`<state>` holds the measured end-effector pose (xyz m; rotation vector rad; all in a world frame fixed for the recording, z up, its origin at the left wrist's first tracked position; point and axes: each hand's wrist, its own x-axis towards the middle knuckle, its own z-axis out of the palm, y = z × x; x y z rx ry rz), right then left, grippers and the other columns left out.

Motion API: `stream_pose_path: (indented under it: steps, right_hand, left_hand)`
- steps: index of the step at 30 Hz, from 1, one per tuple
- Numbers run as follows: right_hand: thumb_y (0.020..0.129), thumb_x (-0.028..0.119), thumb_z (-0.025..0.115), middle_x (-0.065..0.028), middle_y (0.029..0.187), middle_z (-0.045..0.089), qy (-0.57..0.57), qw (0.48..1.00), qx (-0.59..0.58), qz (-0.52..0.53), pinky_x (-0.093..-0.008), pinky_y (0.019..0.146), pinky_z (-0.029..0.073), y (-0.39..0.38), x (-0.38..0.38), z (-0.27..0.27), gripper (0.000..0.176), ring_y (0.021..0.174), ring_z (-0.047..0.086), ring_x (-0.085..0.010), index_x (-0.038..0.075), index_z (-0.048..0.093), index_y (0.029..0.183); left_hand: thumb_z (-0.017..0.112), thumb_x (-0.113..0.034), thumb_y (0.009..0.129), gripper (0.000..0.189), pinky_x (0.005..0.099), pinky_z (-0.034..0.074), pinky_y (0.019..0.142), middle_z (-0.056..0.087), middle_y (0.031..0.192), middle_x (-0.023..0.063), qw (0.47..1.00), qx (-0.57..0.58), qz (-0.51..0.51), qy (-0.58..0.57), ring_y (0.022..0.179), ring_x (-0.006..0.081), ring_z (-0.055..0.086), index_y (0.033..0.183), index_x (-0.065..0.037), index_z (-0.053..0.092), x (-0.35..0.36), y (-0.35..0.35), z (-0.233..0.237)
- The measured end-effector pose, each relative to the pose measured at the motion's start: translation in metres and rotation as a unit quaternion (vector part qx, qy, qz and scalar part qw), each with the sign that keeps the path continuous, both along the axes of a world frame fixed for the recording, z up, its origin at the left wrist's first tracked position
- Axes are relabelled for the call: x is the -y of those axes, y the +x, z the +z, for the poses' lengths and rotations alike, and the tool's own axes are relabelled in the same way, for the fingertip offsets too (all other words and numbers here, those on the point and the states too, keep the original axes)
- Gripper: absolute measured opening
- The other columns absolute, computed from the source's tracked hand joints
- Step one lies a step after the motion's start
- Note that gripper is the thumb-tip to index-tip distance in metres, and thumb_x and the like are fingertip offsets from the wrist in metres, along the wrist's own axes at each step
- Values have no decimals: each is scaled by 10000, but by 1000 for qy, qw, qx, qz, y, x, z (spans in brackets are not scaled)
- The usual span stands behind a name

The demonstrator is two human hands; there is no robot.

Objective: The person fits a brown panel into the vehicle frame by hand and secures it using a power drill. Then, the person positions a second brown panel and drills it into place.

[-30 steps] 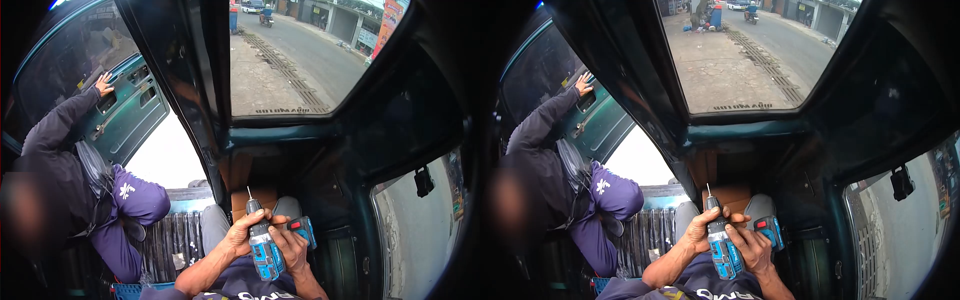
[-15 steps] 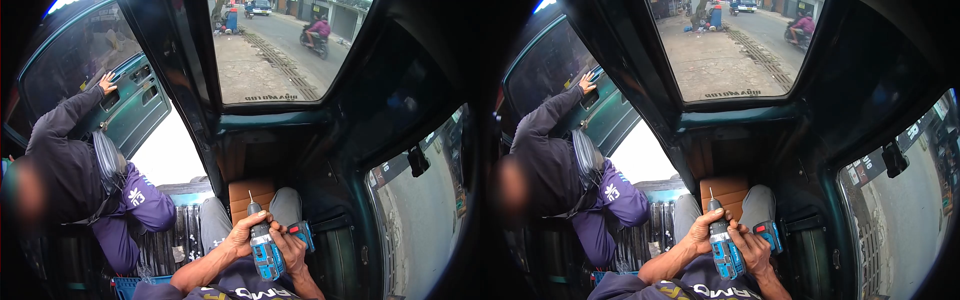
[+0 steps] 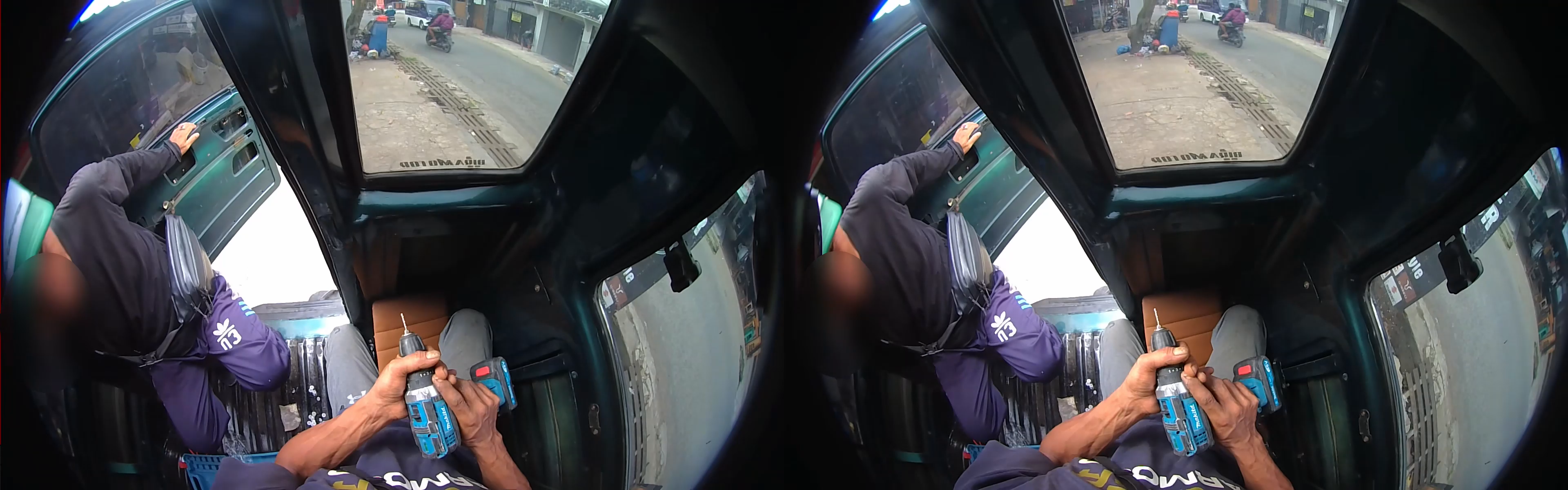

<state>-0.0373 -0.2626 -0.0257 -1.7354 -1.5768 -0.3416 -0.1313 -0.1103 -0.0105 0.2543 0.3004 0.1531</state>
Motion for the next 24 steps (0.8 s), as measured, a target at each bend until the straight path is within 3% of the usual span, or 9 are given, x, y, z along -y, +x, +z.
stream_pose_path:
  steps: [1, 2, 3, 6, 11, 13, 24]
  right_hand:
    - [852, 119, 706, -75, 898, 678, 7, 1000, 0, -5, -365, 581, 505, 0, -2, -2, 534, 695, 677, -231, 166, 586, 1370]
    - [840, 82, 706, -111, 934, 689, 13, 1000, -4, -6, -386, 611, 536, 0, -4, -1, 578, 728, 699, -267, 135, 561, 1398]
    - [840, 82, 706, -111, 934, 689, 14, 1000, -2, -4, -386, 611, 536, 0, -9, 1, 578, 728, 699, -267, 135, 561, 1398]
    - [839, 38, 686, -175, 938, 684, 50, 996, -65, -28, -396, 624, 567, -1, -30, 8, 608, 730, 713, -329, 32, 521, 1424]
    - [825, 66, 697, -212, 1023, 690, 41, 997, -65, -30, -415, 682, 596, 8, -68, 15, 629, 819, 733, -351, 30, 518, 1427]
    - [822, 75, 701, -222, 1051, 689, 36, 997, -57, -31, -424, 706, 603, 11, -81, 17, 636, 852, 735, -361, 31, 517, 1429]
    - [825, 116, 707, -252, 1102, 681, 26, 997, -57, -50, -430, 763, 614, 15, -112, 17, 695, 937, 731, -385, 33, 476, 1474]
  left_hand:
    - [685, -200, 926, 168, 415, 413, 1144, 700, 777, 121, 1000, -23, 9, 18, 825, 260, 691, 827, -68, 655, 0, 0, 4]
    - [688, -226, 941, 179, 430, 491, 1082, 711, 883, 139, 1000, 24, 1, 16, 919, 281, 702, 968, -51, 660, -4, 0, -4]
    - [688, -226, 941, 179, 430, 491, 1082, 711, 883, 139, 1000, 26, 3, 17, 919, 281, 702, 968, -51, 660, -7, 2, -1]
    - [657, -256, 975, 385, 441, 616, 899, 689, 1072, 166, 996, 19, 45, 78, 1052, 315, 699, 1268, -26, 562, -17, 12, 7]
    - [662, -284, 971, 309, 427, 627, 813, 700, 946, 141, 995, 29, 78, 60, 916, 298, 722, 1144, -31, 620, -52, 27, 8]
    - [673, -264, 977, 244, 385, 629, 765, 707, 940, 125, 994, 46, 82, 50, 854, 253, 725, 1103, -56, 644, -64, 30, 17]
    - [708, -229, 948, 236, 364, 639, 711, 712, 875, 120, 995, 55, 75, 29, 777, 243, 731, 1069, -33, 657, -96, 44, 19]
